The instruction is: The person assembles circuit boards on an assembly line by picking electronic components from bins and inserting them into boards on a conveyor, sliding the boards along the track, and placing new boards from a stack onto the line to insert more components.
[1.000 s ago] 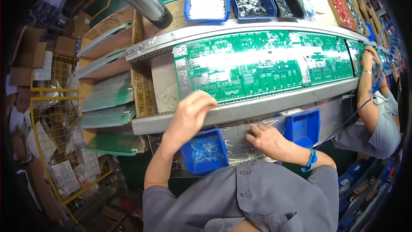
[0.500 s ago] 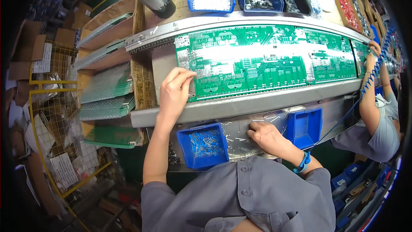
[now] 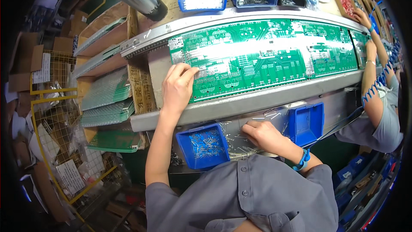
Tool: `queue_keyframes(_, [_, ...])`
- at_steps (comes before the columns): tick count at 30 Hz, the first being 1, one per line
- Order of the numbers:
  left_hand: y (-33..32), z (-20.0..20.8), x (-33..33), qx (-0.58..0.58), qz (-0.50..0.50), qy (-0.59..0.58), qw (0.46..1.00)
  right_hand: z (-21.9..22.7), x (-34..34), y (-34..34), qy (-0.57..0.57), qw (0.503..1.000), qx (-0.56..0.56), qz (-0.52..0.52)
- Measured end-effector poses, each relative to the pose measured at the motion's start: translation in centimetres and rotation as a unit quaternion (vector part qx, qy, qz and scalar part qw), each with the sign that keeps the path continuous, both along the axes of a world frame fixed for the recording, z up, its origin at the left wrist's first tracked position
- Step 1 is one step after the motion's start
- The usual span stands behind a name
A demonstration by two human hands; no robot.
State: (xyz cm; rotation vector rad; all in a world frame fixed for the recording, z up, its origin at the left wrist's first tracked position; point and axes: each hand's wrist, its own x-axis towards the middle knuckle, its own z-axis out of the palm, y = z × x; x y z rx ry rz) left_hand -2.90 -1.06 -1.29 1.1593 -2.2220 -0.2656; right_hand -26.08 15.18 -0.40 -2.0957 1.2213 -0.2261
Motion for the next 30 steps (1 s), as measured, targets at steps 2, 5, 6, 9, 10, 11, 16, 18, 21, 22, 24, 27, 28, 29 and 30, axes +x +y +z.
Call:
queue_keyframes(2, [0.0, 0.0, -0.2, -0.002, -0.003, -0.003, 1.0, -0.2, 0.2, 0.2, -0.161, 0.985, -0.005, -0.06])
queue_keyframes(5, [0.0, 0.0, -0.2, -0.002, -0.007, -0.006, 1.0, -1.0, 0.3, 0.3, -0.23, 0.97, -0.003, -0.082])
queue_keyframes(6, [0.0, 0.0, -0.1, 0.001, -0.009, -0.004, 1.0, -1.1, 0.3, 0.4, -0.23, 0.97, -0.003, -0.083])
queue_keyframes(9, [0.0, 0.1, 0.3, 0.005, 0.011, 0.022, 1.0, -1.3, -0.3, 0.8, -0.155, 0.984, -0.016, -0.088])
queue_keyframes(10, [0.1, 0.2, 0.5, 0.006, 0.011, 0.022, 1.0, -1.2, -0.6, 1.0, -0.124, 0.988, -0.036, -0.089])
queue_keyframes(11, [0.2, 0.4, 0.7, 0.008, 0.021, 0.019, 1.0, -1.1, -0.9, 1.1, -0.093, 0.99, -0.056, -0.089])
queue_keyframes(16, [0.5, 0.5, 1.2, 0.016, 0.016, -0.009, 1.0, -0.8, -2.8, 1.5, 0.0, 0.992, -0.117, -0.044])
queue_keyframes(18, [0.6, 0.6, 1.2, 0.016, 0.004, -0.044, 0.999, -0.6, -3.2, 1.7, 0.058, 0.992, -0.115, -0.013])
queue_keyframes(21, [0.9, 0.7, 1.3, 0.006, -0.003, -0.071, 0.997, 0.4, -3.3, 1.4, 0.079, 0.991, -0.109, 0.008])
queue_keyframes(22, [1.0, 0.8, 1.2, 0.006, -0.003, -0.071, 0.997, 0.8, -3.4, 1.2, 0.079, 0.991, -0.109, 0.008])
queue_keyframes(24, [1.3, 1.3, 1.0, -0.03, -0.01, -0.113, 0.993, 1.8, -3.4, 0.4, -0.013, 0.996, -0.087, 0.005])
queue_keyframes(27, [2.8, 2.5, 0.1, 0.018, -0.004, -0.068, 0.998, 3.7, -3.4, -2.1, -0.105, 0.988, -0.11, 0.002])
queue_keyframes(28, [3.6, 3.5, -0.1, 0.048, -0.025, -0.059, 0.997, 4.3, -3.4, -3.3, -0.089, 0.986, -0.138, 0.0])
queue_keyframes(29, [4.4, 4.2, -0.9, 0.08, -0.05, -0.051, 0.994, 4.4, -3.5, -4.5, -0.08, 0.986, -0.149, -0.004])
queue_keyframes(30, [5.2, 4.4, -1.6, 0.093, -0.103, -0.022, 0.99, 4.3, -3.6, -5.8, -0.071, 0.985, -0.16, -0.009])
